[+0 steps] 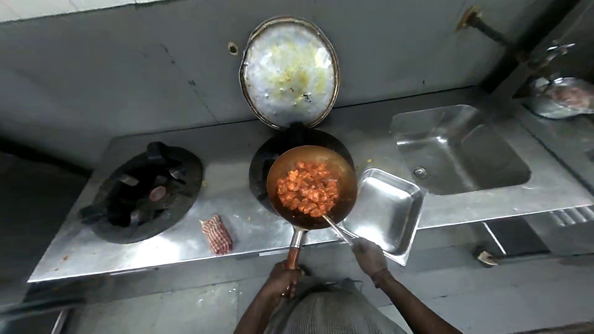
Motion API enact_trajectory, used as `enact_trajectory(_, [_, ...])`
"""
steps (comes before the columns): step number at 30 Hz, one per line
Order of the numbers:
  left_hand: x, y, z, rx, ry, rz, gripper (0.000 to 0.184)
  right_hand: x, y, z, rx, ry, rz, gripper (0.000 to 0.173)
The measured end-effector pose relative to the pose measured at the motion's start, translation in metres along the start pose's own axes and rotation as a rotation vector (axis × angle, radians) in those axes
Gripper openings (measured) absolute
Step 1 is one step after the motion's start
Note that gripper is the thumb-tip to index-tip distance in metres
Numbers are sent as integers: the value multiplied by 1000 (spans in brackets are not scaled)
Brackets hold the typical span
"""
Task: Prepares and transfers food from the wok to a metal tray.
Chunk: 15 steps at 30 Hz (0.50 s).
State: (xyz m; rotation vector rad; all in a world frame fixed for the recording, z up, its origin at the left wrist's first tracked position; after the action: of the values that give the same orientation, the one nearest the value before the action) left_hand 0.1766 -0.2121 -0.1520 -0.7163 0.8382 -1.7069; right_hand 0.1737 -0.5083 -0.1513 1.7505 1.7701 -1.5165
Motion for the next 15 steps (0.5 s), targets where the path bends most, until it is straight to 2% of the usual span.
enact_trajectory(15, [-1,0,3,-1,-43,-15,23,-5,-11,19,-25,-17,20,27])
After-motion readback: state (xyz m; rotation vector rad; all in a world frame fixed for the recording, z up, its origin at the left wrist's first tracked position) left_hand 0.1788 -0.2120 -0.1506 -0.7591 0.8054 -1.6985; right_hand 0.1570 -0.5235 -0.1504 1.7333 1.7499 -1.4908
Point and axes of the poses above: each hand's wrist, its own y-axis towards the middle knuckle, its own x-axis out of the palm, z = x × y, the point moved 6 cm from there along y, towards the middle knuckle, and after that the axes turned 9 degrees about -y, right-handed, at the moved point
